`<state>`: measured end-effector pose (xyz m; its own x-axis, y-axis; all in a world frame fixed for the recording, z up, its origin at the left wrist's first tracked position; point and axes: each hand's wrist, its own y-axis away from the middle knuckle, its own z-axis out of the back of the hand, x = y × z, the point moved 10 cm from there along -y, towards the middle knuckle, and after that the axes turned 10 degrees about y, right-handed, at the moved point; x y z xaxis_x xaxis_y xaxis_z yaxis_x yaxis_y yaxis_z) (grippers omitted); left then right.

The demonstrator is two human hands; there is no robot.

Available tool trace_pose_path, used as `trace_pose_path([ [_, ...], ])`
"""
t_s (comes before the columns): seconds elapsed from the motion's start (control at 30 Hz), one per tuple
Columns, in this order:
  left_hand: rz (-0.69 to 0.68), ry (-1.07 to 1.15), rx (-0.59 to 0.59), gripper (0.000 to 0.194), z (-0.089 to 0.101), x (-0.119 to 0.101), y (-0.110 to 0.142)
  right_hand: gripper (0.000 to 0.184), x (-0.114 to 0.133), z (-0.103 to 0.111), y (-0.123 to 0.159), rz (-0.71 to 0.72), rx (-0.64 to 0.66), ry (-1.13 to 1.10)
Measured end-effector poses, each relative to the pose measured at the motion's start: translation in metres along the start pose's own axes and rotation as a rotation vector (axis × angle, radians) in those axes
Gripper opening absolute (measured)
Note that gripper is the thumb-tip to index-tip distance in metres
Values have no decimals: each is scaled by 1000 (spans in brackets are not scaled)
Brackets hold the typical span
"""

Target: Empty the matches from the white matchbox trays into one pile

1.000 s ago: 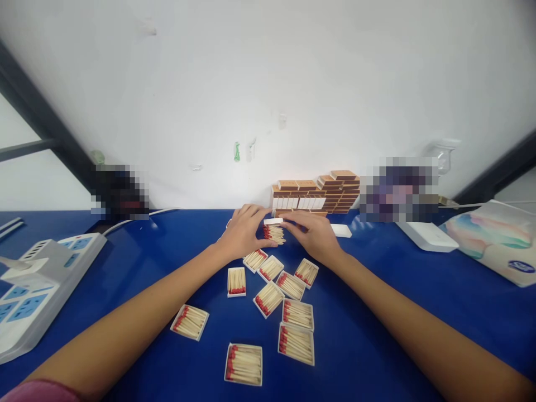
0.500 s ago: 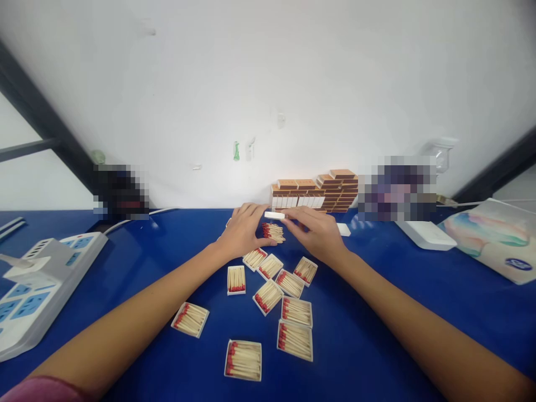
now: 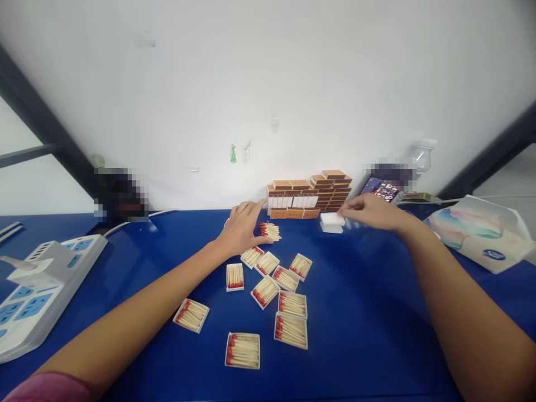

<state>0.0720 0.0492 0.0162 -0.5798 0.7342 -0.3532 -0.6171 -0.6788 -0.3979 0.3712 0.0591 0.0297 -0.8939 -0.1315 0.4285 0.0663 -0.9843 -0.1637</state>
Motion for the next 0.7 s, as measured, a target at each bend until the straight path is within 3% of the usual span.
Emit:
trace_pose_path([
  [0.1, -13, -29, -13, 100, 17, -7, -4, 20, -8, -11, -1, -38, 96, 97],
  [0.17, -39, -38, -50, 89, 40, -14, -9, 18, 3, -7, -1, -15, 32, 138],
  [0.27, -87, -27, -112, 63, 82, -27, -13, 22, 43, -9, 3, 106, 10, 151],
  [0.37, -105, -75, -91, 50, 106, -36, -9, 32, 90, -35, 19, 225, 223, 32],
  [0.47, -92, -73, 24, 38, 102, -40, 4, 45, 123, -66, 46, 330, 517, 28],
  [0.53, -74, -38, 86, 34, 93, -41, 12, 58, 130, -80, 60, 368, 648, 83],
  [0.6, -54, 1, 128, 33, 83, -40, 14, 66, 130, -89, 66, 387, 719, 108],
  [0.7, -15, 53, 187, 34, 67, -38, 7, 58, 130, -94, 64, 404, 720, 82],
])
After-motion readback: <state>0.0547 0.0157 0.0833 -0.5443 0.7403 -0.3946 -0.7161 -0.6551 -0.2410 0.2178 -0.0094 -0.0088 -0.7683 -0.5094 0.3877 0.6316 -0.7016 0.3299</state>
